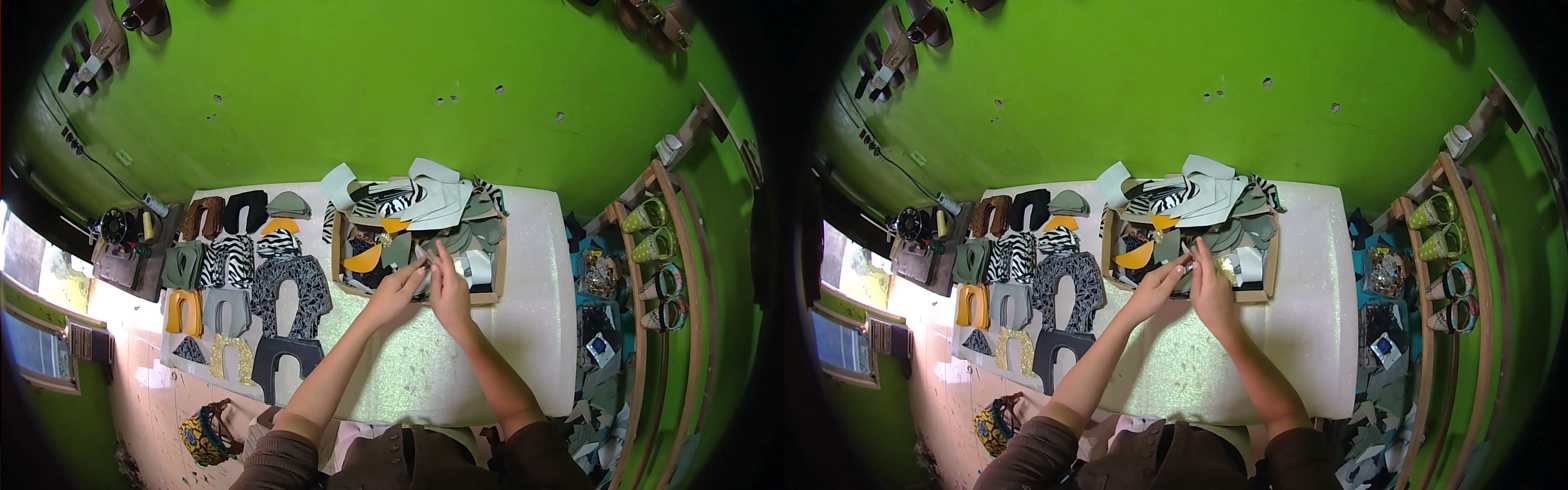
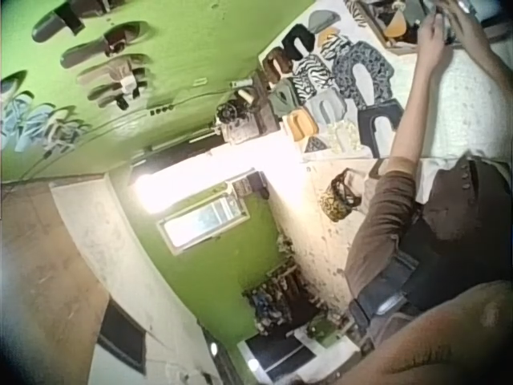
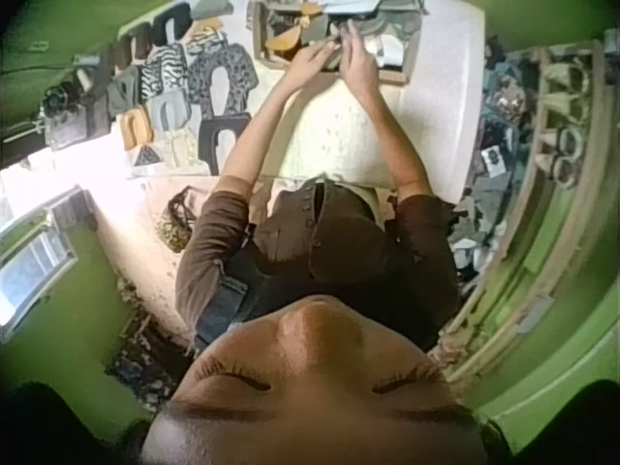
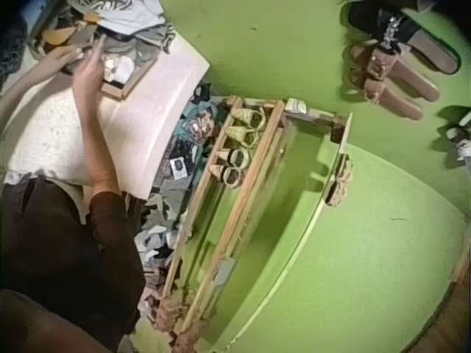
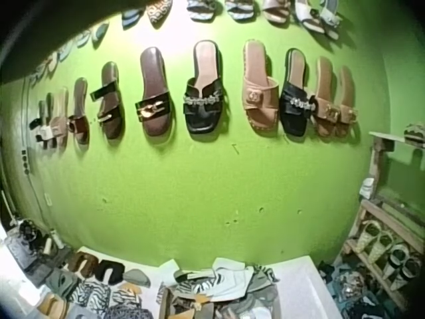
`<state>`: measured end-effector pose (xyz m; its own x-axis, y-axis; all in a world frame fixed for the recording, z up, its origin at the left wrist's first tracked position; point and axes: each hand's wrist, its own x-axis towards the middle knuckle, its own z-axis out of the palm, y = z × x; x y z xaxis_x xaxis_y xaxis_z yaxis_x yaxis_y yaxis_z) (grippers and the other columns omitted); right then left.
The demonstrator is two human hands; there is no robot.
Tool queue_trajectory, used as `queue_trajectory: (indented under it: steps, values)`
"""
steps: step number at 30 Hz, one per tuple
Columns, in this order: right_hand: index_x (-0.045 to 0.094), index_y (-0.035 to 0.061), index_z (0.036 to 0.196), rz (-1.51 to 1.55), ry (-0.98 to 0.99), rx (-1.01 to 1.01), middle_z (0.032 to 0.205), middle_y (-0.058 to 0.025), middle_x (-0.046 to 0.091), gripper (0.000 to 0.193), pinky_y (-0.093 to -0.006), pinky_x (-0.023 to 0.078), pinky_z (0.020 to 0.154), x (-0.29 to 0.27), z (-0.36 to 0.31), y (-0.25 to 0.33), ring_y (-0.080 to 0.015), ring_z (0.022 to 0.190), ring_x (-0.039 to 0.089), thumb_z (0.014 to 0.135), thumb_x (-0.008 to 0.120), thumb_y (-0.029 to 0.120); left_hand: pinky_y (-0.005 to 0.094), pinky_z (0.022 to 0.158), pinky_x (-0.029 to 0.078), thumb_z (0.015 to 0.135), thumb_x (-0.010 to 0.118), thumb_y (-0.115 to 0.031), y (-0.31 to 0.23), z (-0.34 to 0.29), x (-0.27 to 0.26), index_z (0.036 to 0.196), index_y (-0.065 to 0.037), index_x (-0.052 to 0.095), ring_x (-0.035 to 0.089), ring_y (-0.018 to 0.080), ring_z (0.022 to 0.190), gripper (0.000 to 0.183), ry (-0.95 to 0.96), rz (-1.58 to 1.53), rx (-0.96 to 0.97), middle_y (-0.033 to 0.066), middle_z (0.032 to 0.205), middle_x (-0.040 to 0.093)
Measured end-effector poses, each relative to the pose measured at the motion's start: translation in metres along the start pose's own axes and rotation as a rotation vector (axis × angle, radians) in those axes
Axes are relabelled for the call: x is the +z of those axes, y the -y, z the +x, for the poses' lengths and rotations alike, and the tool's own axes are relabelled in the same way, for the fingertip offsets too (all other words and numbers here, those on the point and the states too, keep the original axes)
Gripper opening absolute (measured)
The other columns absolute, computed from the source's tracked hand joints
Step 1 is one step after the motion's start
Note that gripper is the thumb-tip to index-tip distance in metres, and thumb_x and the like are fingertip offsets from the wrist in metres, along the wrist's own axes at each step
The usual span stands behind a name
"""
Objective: Sorting and organizing various patterned shoe upper components from a box onto a workbench.
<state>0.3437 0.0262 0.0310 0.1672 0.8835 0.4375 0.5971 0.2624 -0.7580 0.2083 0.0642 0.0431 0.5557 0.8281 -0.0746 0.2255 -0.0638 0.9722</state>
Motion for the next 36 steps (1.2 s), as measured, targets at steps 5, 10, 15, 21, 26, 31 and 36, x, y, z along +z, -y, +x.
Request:
queue_trajectory:
  steps: [5, 10, 15, 21, 26, 31, 36]
  values:
    - [0.028, 0.0024, 0.136, 0.188, 0.049, 0.065, 0.117, -0.0207, 0.056, 0.047, -0.0305, 0.046, 0.081, 0.005, -0.002, 0.006, -0.0306, 0.101, 0.060, 0.090, 0.038, 0.001, 0.0261, 0.090, 0.040, 0.094, 0.045, -0.023, 0.002, 0.001, -0.003, 0.126, 0.005, 0.044, 0.053, 0.0155, 0.104, 0.042, -0.077, -0.086, -0.071, 0.0142, 0.114, 0.056]
    - [0.038, 0.0011, 0.130, 0.175, 0.229, 0.039, 0.121, -0.0183, 0.053, 0.045, -0.0332, 0.043, 0.087, 0.002, -0.001, -0.002, -0.0302, 0.103, 0.056, 0.086, 0.045, -0.001, 0.0209, 0.074, 0.044, 0.090, 0.053, -0.017, 0.023, 0.004, -0.004, 0.117, 0.002, 0.052, 0.056, 0.0098, 0.085, 0.033, -0.232, -0.146, 0.008, 0.0087, 0.096, 0.062]
    - [0.045, 0.0021, 0.123, -0.078, 0.090, -0.125, 0.117, -0.0175, 0.051, 0.045, -0.0397, 0.034, 0.097, -0.010, 0.012, -0.010, -0.0348, 0.112, 0.044, 0.080, 0.057, 0.006, 0.0204, 0.067, 0.043, 0.090, 0.051, -0.011, 0.029, 0.004, -0.014, 0.112, 0.002, 0.055, 0.051, 0.0065, 0.073, 0.026, -0.202, -0.123, -0.005, 0.0038, 0.082, 0.059]
    - [0.056, 0.0000, 0.105, 0.120, 0.261, 0.238, 0.092, -0.0107, 0.061, 0.029, -0.0270, 0.045, 0.077, -0.020, 0.022, -0.023, -0.0180, 0.085, 0.058, 0.078, 0.065, 0.008, 0.0204, 0.067, 0.043, 0.090, 0.050, -0.009, 0.036, 0.005, -0.021, 0.111, 0.001, 0.056, 0.051, 0.0063, 0.074, 0.024, -0.200, -0.134, 0.075, 0.0036, 0.084, 0.060]
    - [0.058, 0.0006, 0.097, 0.080, 0.200, 0.246, 0.082, -0.0115, 0.062, 0.023, -0.0288, 0.047, 0.063, -0.016, 0.022, -0.031, -0.0201, 0.071, 0.060, 0.078, 0.065, 0.011, 0.0214, 0.065, 0.044, 0.089, 0.051, -0.009, 0.035, 0.008, -0.018, 0.111, 0.001, 0.056, 0.052, 0.0067, 0.071, 0.025, -0.185, -0.099, 0.045, 0.0045, 0.083, 0.061]
    - [0.059, 0.0001, 0.097, 0.135, 0.224, 0.260, 0.084, -0.0126, 0.063, 0.023, -0.0322, 0.047, 0.063, -0.014, 0.025, -0.033, -0.0233, 0.071, 0.061, 0.081, 0.062, 0.016, 0.0220, 0.063, 0.044, 0.088, 0.053, -0.008, 0.039, 0.009, -0.028, 0.111, 0.002, 0.056, 0.052, 0.0071, 0.068, 0.025, -0.236, -0.062, 0.010, 0.0042, 0.081, 0.061]
    - [0.061, 0.0055, 0.103, -0.304, 0.441, 0.059, 0.098, -0.0111, 0.062, 0.026, -0.0380, 0.042, 0.085, -0.019, 0.029, -0.061, -0.0272, 0.097, 0.056, 0.082, 0.057, 0.021, 0.0216, 0.067, 0.044, 0.087, 0.053, -0.006, 0.046, 0.012, -0.036, 0.109, 0.003, 0.055, 0.054, 0.0077, 0.074, 0.024, -0.349, -0.140, 0.039, 0.0056, 0.084, 0.062]
